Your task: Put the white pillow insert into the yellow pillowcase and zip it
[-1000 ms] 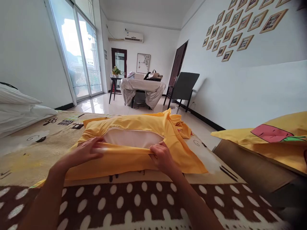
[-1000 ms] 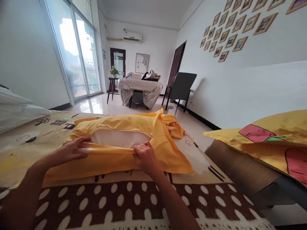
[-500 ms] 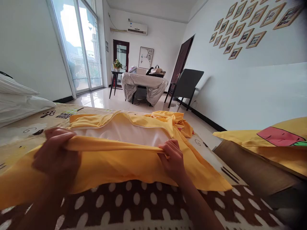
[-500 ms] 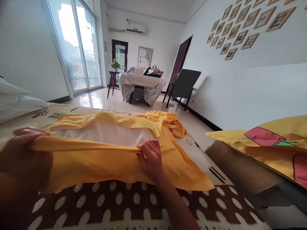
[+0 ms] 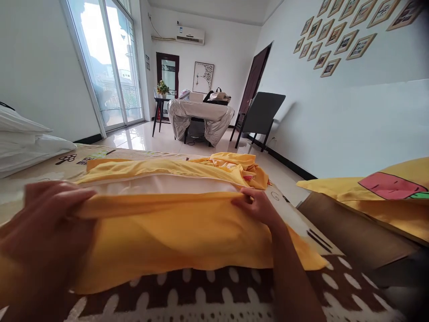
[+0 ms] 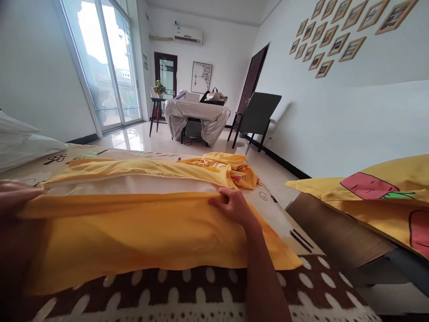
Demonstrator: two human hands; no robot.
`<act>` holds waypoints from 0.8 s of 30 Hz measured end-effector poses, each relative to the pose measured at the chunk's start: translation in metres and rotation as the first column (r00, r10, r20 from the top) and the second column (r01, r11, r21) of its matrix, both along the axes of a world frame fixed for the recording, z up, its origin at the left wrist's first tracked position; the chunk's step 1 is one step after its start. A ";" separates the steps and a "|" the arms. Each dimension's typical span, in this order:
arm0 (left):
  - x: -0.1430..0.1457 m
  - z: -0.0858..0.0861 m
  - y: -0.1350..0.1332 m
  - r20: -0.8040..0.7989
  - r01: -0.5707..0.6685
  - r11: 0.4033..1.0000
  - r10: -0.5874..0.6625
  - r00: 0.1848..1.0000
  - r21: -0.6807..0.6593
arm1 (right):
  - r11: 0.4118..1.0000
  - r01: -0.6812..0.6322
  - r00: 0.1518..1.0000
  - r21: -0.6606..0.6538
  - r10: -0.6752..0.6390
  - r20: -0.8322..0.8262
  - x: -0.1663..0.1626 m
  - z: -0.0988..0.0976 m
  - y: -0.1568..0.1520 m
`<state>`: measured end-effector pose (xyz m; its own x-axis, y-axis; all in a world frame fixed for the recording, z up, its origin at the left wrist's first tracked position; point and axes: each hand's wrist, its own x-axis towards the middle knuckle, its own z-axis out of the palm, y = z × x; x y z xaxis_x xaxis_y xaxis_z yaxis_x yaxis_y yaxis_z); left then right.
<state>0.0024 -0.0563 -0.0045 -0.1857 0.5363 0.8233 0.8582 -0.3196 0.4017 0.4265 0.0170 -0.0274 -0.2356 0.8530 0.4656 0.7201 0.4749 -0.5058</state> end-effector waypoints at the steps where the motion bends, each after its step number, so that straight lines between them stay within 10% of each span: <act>1: 0.003 0.003 0.009 -0.041 -0.052 0.999 0.051 0.998 -0.003 | 0.998 0.043 0.999 0.054 -0.041 -0.030 -0.004 -0.004 0.003; 3: 0.000 0.006 0.032 -0.164 -0.165 0.962 0.131 0.978 -0.217 | 0.987 0.097 0.991 0.125 -0.084 -0.106 -0.015 -0.010 0.004; 5: -0.013 0.005 0.057 -0.299 -0.247 0.760 0.073 0.952 -0.601 | 0.977 0.116 0.984 0.177 -0.089 -0.152 -0.026 -0.010 -0.002; 8: -0.040 -0.001 0.079 -0.294 -0.266 0.552 0.038 0.955 -0.791 | 0.959 0.099 0.988 0.265 -0.062 -0.145 -0.035 0.000 -0.021; 17: -0.063 -0.023 0.083 -0.085 -0.003 0.632 -0.098 0.992 -0.775 | 0.951 0.267 0.962 0.154 -0.271 0.008 -0.043 0.011 -0.033; 24: -0.076 -0.035 0.086 0.022 0.252 0.703 -0.319 0.947 -0.665 | 0.999 -0.034 0.961 -0.039 0.044 0.272 -0.031 0.008 -0.023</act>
